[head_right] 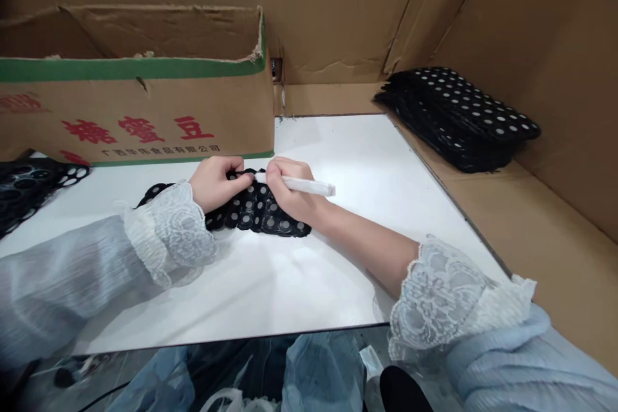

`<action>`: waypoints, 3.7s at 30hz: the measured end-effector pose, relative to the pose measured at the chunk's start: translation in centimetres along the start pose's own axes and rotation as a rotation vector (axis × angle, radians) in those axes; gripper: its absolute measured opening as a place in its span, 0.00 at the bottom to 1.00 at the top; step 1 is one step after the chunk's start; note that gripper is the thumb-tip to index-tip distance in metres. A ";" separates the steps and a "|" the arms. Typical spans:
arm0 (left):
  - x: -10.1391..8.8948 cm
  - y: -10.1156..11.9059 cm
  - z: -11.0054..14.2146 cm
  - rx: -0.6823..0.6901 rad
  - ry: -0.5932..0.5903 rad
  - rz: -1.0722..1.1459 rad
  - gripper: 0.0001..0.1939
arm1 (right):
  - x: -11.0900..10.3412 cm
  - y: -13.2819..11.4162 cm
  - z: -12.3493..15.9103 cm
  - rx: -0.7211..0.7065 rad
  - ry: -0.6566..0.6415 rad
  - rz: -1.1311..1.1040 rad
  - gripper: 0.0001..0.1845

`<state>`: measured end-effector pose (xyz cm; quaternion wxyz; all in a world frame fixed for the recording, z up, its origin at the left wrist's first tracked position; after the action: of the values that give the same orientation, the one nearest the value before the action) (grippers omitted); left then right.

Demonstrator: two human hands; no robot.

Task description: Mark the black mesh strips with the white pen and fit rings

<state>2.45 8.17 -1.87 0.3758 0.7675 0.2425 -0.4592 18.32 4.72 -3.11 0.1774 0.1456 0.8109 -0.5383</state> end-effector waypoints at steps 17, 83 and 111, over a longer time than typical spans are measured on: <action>-0.3 -1.4 0.6 0.266 -0.207 0.153 0.13 | -1.0 0.7 -0.9 -0.092 -0.161 0.019 0.19; -1.7 -1.0 0.1 0.150 -0.554 0.074 0.20 | -0.6 0.8 -0.6 -0.101 -0.240 0.204 0.18; -1.6 -1.7 0.5 0.054 -0.596 0.433 0.10 | 1.3 0.6 0.2 -0.079 -0.103 0.462 0.17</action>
<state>0.28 8.78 -1.20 0.4981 0.6433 -0.0575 -0.5786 17.42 4.84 -4.28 0.3428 0.2926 0.7662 -0.4581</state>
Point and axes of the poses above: each hand's wrist, its own z-axis away from the middle knuckle, its own x-axis out of the palm, y = z × x, the point moved 1 cm from there along -z, towards the middle knuckle, and after that the axes turned 13 degrees about x, right-handed, at the moved point
